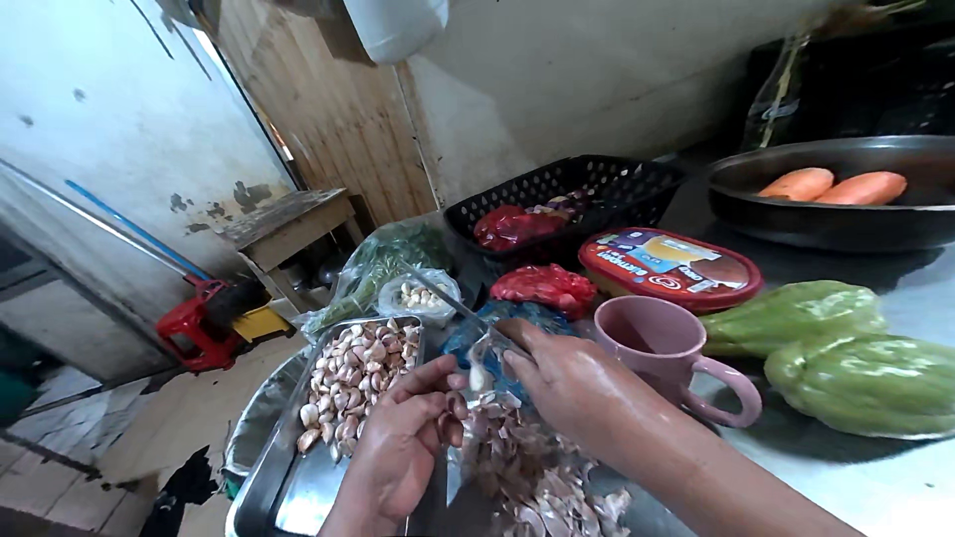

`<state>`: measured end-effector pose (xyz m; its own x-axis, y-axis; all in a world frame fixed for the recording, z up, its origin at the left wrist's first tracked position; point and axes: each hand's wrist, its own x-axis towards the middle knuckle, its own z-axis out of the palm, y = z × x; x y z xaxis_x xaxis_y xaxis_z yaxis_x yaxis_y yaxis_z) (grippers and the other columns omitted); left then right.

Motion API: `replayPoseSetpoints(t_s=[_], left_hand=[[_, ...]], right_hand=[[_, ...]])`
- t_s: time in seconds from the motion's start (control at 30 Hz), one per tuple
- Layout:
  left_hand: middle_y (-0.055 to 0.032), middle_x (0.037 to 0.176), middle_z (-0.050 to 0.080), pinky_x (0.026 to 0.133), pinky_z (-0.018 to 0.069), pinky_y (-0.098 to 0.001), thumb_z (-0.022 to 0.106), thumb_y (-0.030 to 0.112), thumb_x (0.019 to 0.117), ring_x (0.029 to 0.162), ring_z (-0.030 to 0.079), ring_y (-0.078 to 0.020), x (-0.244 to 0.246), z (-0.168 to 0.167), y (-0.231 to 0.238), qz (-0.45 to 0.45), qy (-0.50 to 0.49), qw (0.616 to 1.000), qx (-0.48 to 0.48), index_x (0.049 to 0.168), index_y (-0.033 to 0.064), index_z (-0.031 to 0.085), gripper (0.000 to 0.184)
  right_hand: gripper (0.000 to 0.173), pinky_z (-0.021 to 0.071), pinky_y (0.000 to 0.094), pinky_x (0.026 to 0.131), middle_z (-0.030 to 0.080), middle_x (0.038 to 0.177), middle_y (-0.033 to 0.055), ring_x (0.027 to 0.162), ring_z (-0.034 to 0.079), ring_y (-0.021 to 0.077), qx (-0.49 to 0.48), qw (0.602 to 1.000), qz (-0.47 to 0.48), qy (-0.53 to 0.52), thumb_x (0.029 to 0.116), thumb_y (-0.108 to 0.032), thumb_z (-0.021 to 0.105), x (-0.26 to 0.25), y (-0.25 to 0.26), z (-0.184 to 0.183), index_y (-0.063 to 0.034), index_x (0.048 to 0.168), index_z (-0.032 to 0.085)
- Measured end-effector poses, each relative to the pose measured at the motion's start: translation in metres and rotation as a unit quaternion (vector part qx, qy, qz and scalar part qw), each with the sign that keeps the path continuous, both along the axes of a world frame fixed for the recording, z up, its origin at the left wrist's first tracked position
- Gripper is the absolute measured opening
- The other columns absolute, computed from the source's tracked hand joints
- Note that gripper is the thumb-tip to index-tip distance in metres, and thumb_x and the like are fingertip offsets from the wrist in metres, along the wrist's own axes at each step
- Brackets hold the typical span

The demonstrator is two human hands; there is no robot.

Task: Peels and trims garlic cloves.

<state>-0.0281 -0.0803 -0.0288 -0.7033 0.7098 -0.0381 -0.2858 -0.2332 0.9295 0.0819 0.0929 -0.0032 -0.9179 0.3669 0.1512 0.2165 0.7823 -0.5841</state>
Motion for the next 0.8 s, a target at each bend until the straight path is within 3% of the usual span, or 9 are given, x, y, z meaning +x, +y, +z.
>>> replayPoseSetpoints(t_s=[0.1,0.17,0.23,0.3,0.37,0.47,0.53,0.63,0.8], left_hand=[[-0.0142,0.115,0.068,0.067,0.0579,-0.0306,0.043,-0.005,0.0914,0.084,0.069,-0.0188,-0.003,0.006,0.004,-0.020,-0.001,0.999,-0.030,0.134,0.0003,0.052,0.044],[-0.0115,0.123,0.065,0.068,0.0578,-0.0304,0.053,0.001,0.0927,0.085,0.068,-0.0170,0.000,0.013,0.012,-0.038,0.066,0.991,-0.112,0.144,0.0046,0.045,0.052],[-0.0069,0.117,0.064,0.069,0.0575,-0.0276,0.062,0.008,0.0938,0.082,0.067,-0.0126,0.004,0.021,0.022,-0.036,0.156,0.964,-0.214,0.148,0.0095,0.046,0.056],[-0.0045,0.100,0.067,0.071,0.0561,-0.0265,0.064,0.009,0.0958,0.079,0.065,-0.0107,0.003,0.023,0.028,-0.007,0.220,0.940,-0.260,0.139,0.0085,0.056,0.044],[-0.0022,0.097,0.068,0.074,0.0554,-0.0256,0.063,0.010,0.0983,0.081,0.065,-0.0088,-0.004,0.023,0.031,0.008,0.292,0.913,-0.283,0.121,0.0069,0.067,0.024],[-0.0022,0.106,0.065,0.086,0.0527,-0.0275,0.060,0.017,0.1012,0.094,0.063,-0.0082,-0.003,0.022,0.042,-0.068,0.446,0.810,-0.374,0.109,0.0105,0.074,0.017],[-0.0079,0.110,0.068,0.096,0.0520,-0.0362,0.060,0.018,0.0994,0.106,0.064,-0.0163,0.005,0.015,0.055,-0.136,0.523,0.749,-0.383,0.108,0.0075,0.074,0.019],[-0.0147,0.111,0.069,0.097,0.0522,-0.0470,0.064,0.022,0.0977,0.110,0.065,-0.0283,0.018,0.006,0.075,-0.173,0.599,0.667,-0.408,0.110,0.0050,0.072,0.023],[-0.0171,0.125,0.066,0.103,0.0467,-0.0539,0.061,0.022,0.1001,0.122,0.060,-0.0358,0.028,-0.007,0.095,-0.193,0.643,0.584,-0.455,0.123,0.0034,0.069,0.030]], right_hand=[[0.033,0.0562,0.0506,0.080,0.072,0.094,0.0122,0.088,0.070,0.0307,-0.008,1.000,-0.002,0.008,0.1082,-0.024,0.050,0.001,0.001,0.002,-0.0166,0.139,0.059],[0.032,0.0554,0.0513,0.083,0.071,0.094,0.0136,0.090,0.070,0.0319,-0.026,1.000,0.015,-0.003,0.1086,-0.025,0.050,0.002,-0.001,0.004,-0.0154,0.138,0.059],[0.031,0.0558,0.0517,0.081,0.072,0.093,0.0134,0.089,0.071,0.0320,-0.022,0.999,0.027,0.014,0.1079,-0.023,0.050,0.004,0.000,0.002,-0.0148,0.136,0.061],[0.031,0.0562,0.0497,0.078,0.071,0.090,0.0114,0.085,0.070,0.0294,-0.023,0.999,0.020,0.034,0.1076,-0.023,0.051,0.006,0.001,0.000,-0.0152,0.136,0.061],[0.030,0.0563,0.0470,0.073,0.070,0.087,0.0086,0.079,0.069,0.0256,-0.032,0.998,0.005,0.052,0.1073,-0.023,0.052,0.008,0.004,0.002,-0.0176,0.135,0.062],[0.026,0.0562,0.0449,0.067,0.069,0.082,0.0053,0.074,0.068,0.0224,-0.024,0.995,-0.016,0.099,0.1054,-0.024,0.056,0.011,0.007,0.002,-0.0214,0.130,0.064],[0.025,0.0560,0.0434,0.066,0.069,0.081,0.0027,0.073,0.068,0.0199,-0.018,0.992,-0.023,0.122,0.1055,-0.025,0.056,0.013,0.008,0.002,-0.0229,0.129,0.064],[0.028,0.0556,0.0393,0.062,0.068,0.079,0.0004,0.068,0.066,0.0158,-0.014,0.983,-0.030,0.180,0.1040,-0.025,0.055,0.014,0.010,-0.002,-0.0218,0.129,0.066],[0.027,0.0561,0.0375,0.062,0.069,0.081,0.0006,0.068,0.066,0.0145,-0.038,0.978,-0.026,0.203,0.1039,-0.021,0.056,0.016,0.014,0.000,-0.0193,0.129,0.065]])
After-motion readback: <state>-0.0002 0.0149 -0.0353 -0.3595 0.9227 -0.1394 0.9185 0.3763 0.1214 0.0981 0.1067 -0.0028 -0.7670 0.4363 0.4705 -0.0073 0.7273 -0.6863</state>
